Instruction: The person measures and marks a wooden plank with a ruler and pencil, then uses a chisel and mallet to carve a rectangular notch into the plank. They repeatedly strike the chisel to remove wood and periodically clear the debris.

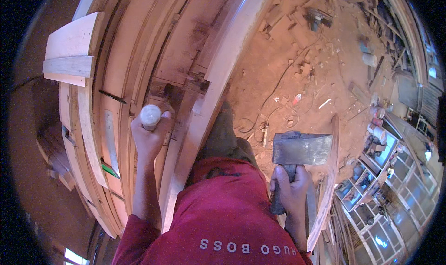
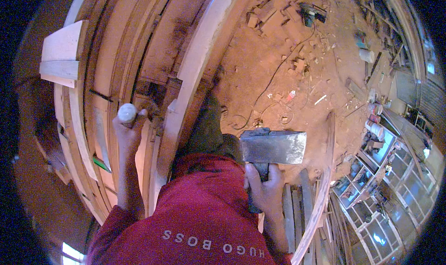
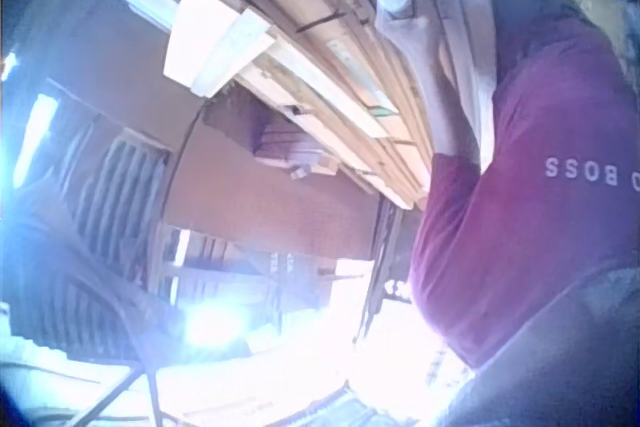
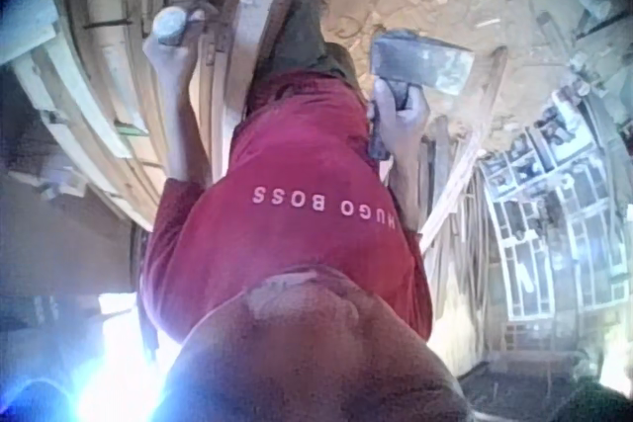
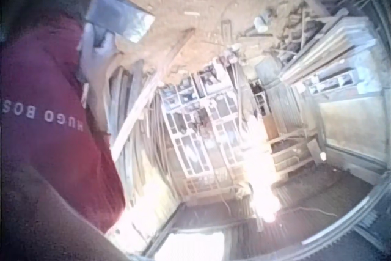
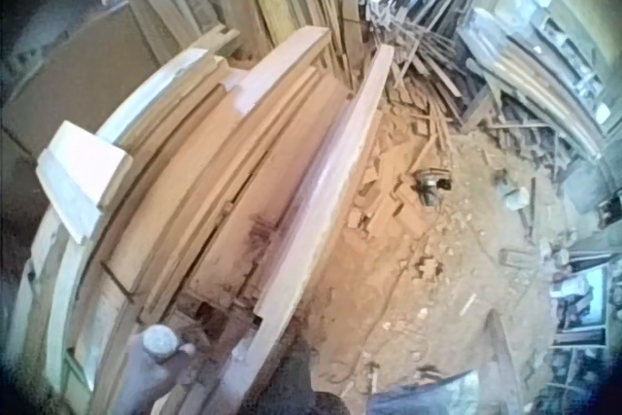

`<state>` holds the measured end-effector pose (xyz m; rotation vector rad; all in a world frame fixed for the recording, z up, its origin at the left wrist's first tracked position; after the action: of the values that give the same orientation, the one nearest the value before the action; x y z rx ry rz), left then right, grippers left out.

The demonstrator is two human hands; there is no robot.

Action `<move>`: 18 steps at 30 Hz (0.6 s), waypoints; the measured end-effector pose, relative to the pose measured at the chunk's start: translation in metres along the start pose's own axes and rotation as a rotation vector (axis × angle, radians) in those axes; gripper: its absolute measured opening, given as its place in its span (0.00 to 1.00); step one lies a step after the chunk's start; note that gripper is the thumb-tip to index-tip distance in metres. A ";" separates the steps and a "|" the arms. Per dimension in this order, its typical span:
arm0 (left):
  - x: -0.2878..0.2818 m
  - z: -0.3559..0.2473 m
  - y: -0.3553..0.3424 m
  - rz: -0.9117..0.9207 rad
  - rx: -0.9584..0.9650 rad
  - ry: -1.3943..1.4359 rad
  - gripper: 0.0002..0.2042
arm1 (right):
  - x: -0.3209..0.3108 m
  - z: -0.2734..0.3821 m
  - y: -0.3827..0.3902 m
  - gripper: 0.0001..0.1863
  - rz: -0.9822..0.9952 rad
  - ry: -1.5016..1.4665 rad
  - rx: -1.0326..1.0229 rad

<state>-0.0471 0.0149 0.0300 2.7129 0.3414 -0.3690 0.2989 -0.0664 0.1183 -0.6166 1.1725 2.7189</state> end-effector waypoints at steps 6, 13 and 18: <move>-0.004 -0.049 -0.007 -0.154 0.444 0.142 0.08 | 0.001 -0.004 0.000 0.09 -0.004 -0.035 0.000; 0.025 -0.081 -0.039 0.065 0.249 0.111 0.09 | 0.001 0.010 0.008 0.09 -0.110 0.027 0.032; 0.002 0.004 -0.023 0.145 0.073 -0.023 0.11 | 0.010 0.013 0.007 0.08 -0.112 0.048 -0.022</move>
<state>-0.0530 0.0344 0.0178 2.7808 0.1256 -0.3780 0.2837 -0.0624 0.1275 -0.7318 1.0852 2.6402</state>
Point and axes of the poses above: each hand's wrist, its own y-axis away from the middle knuckle, its own x-axis out of the palm, z = x × y, the point moved 6 cm from there along -y, towards the middle knuckle, and after that the axes turned 7 degrees about y, right-handed, at the moved point
